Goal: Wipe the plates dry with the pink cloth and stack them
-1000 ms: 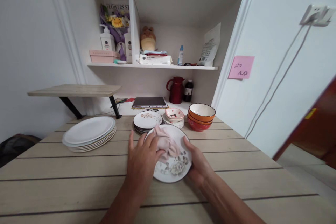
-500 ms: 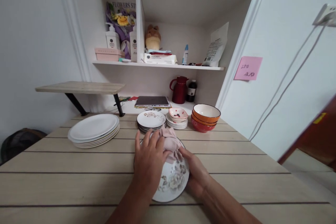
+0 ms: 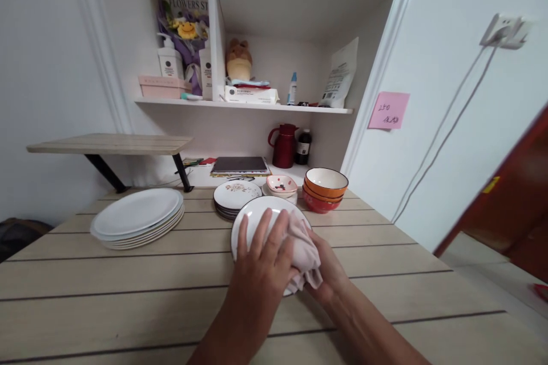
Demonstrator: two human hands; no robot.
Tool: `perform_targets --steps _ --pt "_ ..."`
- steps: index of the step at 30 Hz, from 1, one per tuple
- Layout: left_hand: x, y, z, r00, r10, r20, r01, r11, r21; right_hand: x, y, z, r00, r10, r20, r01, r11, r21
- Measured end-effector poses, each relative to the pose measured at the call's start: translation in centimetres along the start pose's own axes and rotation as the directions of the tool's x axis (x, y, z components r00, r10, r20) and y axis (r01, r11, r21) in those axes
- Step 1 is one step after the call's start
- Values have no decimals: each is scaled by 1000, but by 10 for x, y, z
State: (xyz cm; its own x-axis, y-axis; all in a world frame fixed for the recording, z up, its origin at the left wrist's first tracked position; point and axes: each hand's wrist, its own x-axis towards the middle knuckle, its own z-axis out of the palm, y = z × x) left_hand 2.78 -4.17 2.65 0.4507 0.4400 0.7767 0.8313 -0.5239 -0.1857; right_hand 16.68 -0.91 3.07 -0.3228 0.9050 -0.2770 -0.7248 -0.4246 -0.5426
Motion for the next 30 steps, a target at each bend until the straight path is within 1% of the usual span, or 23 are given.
perform_targets --steps 2,3,4,5,6,8,10,12,13,15,18,20,22,23,25,27,28,29,30 --pt "-3 1 5 995 103 -15 -104 994 -35 -2 11 4 998 67 4 -67 998 19" --pt "-4 -1 7 993 117 1 -117 992 -46 -3 17 5 996 90 10 -90 995 39" --pt "-5 -4 9 994 101 35 -99 994 -50 -3 21 6 994 105 26 -106 993 60" --pt "-5 -8 10 995 57 77 -53 998 -43 -3 24 7 993 112 44 -115 991 74" --pt "-5 -12 10 993 -13 119 16 1000 -24 -2 26 7 992 115 57 -120 990 77" --pt "-3 -22 7 969 -171 178 167 985 42 0 25 6 992 118 49 -121 991 55" --pt "-1 -30 2 931 -303 202 283 951 122 3 19 4 996 87 -23 -87 996 20" --pt "0 -36 -2 908 -363 209 332 928 169 5 11 0 995 17 -102 -17 1000 0" --pt "-1 -36 -2 908 -358 218 326 930 172 6 7 -2 991 -19 -133 18 1000 -9" --pt "-2 -34 0 923 -299 242 273 952 137 8 0 -5 985 -62 -162 59 998 -25" --pt "-5 -23 11 953 -149 264 144 989 40 8 -1 -7 990 -72 -121 70 997 -20" --pt "-6 -17 17 962 -62 267 69 998 -16 8 5 -6 997 -35 -67 34 999 -15" --pt "-7 -14 20 962 -39 270 50 998 -35 8 14 -4 999 28 -37 -30 999 -38" --pt "-7 -15 19 961 -64 270 73 997 -24 9 19 -2 998 60 -28 -62 997 -52" --pt "-8 -22 17 951 -185 246 181 983 42 9 28 1 996 92 -8 -92 993 -68" --pt "-8 -32 12 928 -333 170 315 941 124 8 33 3 995 101 3 -101 993 -64" --pt "-8 -37 9 916 -383 120 365 919 151 8 33 4 995 103 1 -103 993 -59" --pt "-8 -41 7 912 -403 74 388 908 161 7 32 4 995 99 -7 -100 994 -51" --pt "-7 -45 6 920 -390 40 380 912 155 7 29 3 996 92 -18 -92 995 -40"
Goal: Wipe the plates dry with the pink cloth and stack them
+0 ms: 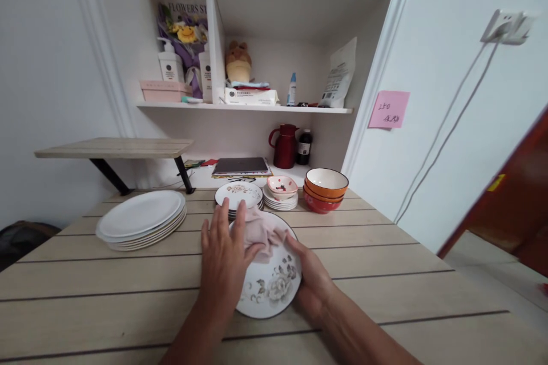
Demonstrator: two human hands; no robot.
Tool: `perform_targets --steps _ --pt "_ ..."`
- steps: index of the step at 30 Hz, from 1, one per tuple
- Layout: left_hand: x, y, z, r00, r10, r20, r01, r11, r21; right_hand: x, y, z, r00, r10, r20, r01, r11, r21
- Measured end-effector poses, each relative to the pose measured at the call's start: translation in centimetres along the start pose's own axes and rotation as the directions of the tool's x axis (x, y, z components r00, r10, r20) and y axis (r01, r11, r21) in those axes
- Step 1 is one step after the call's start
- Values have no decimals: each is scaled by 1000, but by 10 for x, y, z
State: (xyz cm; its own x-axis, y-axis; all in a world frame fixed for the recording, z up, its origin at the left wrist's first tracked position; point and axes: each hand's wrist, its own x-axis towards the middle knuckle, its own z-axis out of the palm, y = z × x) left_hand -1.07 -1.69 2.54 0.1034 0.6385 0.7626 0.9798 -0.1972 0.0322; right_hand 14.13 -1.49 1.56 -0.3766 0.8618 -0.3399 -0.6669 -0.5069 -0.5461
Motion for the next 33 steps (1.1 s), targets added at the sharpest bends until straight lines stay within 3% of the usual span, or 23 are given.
perform_targets --steps 3,6,10,13,18,21,23,26,29,33 --pt "1 -2 2 983 177 -46 -180 981 -68 -1 -10 -3 1000 -24 -12 25 998 56" --pt "-5 6 12 915 402 -26 -399 895 -200 0 -19 -7 999 -41 -12 42 994 102" --pt "-15 20 26 835 549 18 -514 793 -327 3 -19 -9 998 -49 -37 52 995 83" --pt "-14 22 31 840 542 27 -512 808 -291 3 -11 -6 999 -2 -44 5 998 67" --pt "-5 9 27 942 334 34 -330 940 -89 5 -1 -4 1000 11 26 -13 997 81" --pt "-6 4 26 975 213 62 -212 977 -27 8 -7 -9 1000 -11 -6 12 996 89" --pt "-11 7 27 971 227 80 -224 973 -46 9 -16 -14 996 -54 -65 60 994 89" --pt "-20 22 31 928 360 97 -343 926 -158 8 -29 -20 987 -104 -125 116 989 87" --pt "-25 36 32 885 454 107 -413 869 -272 4 -30 -19 996 -29 -79 36 996 80" --pt "-20 35 31 915 379 142 -334 905 -263 3 -12 -11 1000 16 17 -17 998 61"
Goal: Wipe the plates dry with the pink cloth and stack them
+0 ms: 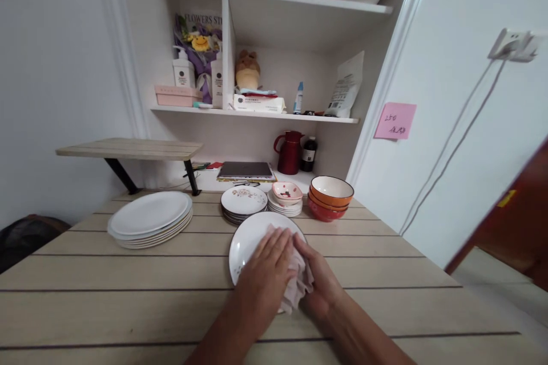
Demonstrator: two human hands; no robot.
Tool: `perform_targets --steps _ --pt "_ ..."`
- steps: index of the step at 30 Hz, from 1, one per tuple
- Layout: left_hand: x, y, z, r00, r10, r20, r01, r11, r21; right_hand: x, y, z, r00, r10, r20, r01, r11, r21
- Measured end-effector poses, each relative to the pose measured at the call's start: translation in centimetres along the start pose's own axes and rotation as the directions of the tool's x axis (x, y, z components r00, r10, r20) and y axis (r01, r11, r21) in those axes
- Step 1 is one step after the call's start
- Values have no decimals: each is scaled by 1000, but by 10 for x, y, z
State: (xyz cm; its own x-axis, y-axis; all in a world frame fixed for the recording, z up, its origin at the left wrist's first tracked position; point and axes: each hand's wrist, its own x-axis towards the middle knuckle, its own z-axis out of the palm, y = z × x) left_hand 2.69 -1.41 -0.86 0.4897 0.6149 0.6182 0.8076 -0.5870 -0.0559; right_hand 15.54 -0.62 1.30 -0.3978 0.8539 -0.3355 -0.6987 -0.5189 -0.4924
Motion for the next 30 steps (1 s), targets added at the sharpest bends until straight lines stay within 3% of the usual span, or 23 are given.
perform_targets --steps 4,8,13,19,23,27,30 --pt "1 -17 -7 984 -175 -31 177 978 109 3 13 4 1000 -24 -6 24 999 -37" --pt "0 -27 -10 945 -318 -79 328 922 209 3 6 3 1000 -11 4 11 999 -32" --pt "-4 -14 -4 975 -224 9 221 966 136 4 -4 -3 995 -81 -51 81 997 -9" --pt "-3 4 -1 999 -27 28 26 1000 14 -2 5 1 999 40 -1 -40 999 -29" --pt "1 -5 -9 991 -130 20 128 988 81 -1 12 6 1000 6 21 -5 999 -45" --pt "3 -17 -20 945 -324 -34 325 928 184 1 11 5 1000 -4 9 4 999 -44" --pt "2 -20 -21 926 -371 -69 377 898 228 1 5 1 1000 -16 -8 16 999 -35"
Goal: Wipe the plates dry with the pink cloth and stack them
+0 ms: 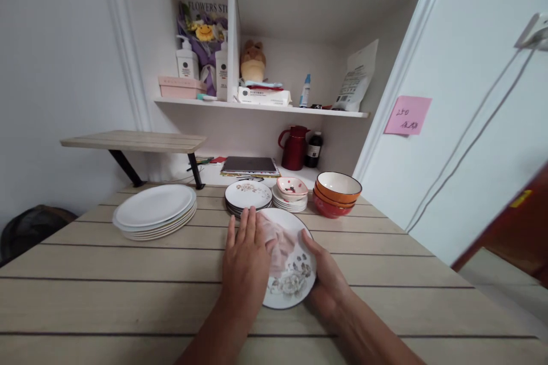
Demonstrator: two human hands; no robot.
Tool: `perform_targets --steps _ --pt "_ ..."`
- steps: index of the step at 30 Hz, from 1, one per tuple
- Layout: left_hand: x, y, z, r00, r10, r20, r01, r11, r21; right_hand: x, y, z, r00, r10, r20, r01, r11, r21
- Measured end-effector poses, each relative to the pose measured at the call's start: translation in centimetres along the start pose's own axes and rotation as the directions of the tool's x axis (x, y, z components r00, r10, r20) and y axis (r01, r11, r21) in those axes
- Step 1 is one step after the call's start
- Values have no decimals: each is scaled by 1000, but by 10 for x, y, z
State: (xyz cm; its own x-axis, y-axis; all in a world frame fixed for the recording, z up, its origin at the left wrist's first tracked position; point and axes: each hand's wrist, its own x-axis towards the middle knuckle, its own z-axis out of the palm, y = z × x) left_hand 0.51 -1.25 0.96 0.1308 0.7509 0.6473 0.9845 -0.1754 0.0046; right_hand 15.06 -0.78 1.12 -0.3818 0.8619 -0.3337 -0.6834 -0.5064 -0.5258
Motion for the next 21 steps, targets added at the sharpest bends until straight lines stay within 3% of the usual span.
perform_targets --steps 2,6,10,15,21 --pt "-4 4 3 999 34 -2 -34 999 -17 0 -6 -4 999 -41 -28 41 999 6" --pt "-14 23 9 977 211 0 -210 969 -129 -3 -17 -8 990 -115 -82 114 993 -17" --pt "-16 31 6 955 297 15 -288 936 -204 -6 -11 -1 999 24 -30 -24 1000 -7" --pt "-5 12 -7 974 216 73 -199 961 -194 -6 8 9 999 25 -27 -26 999 -23" --pt "2 -9 -10 994 -52 92 57 997 -48 -3 4 3 999 12 -43 -12 1000 -5"
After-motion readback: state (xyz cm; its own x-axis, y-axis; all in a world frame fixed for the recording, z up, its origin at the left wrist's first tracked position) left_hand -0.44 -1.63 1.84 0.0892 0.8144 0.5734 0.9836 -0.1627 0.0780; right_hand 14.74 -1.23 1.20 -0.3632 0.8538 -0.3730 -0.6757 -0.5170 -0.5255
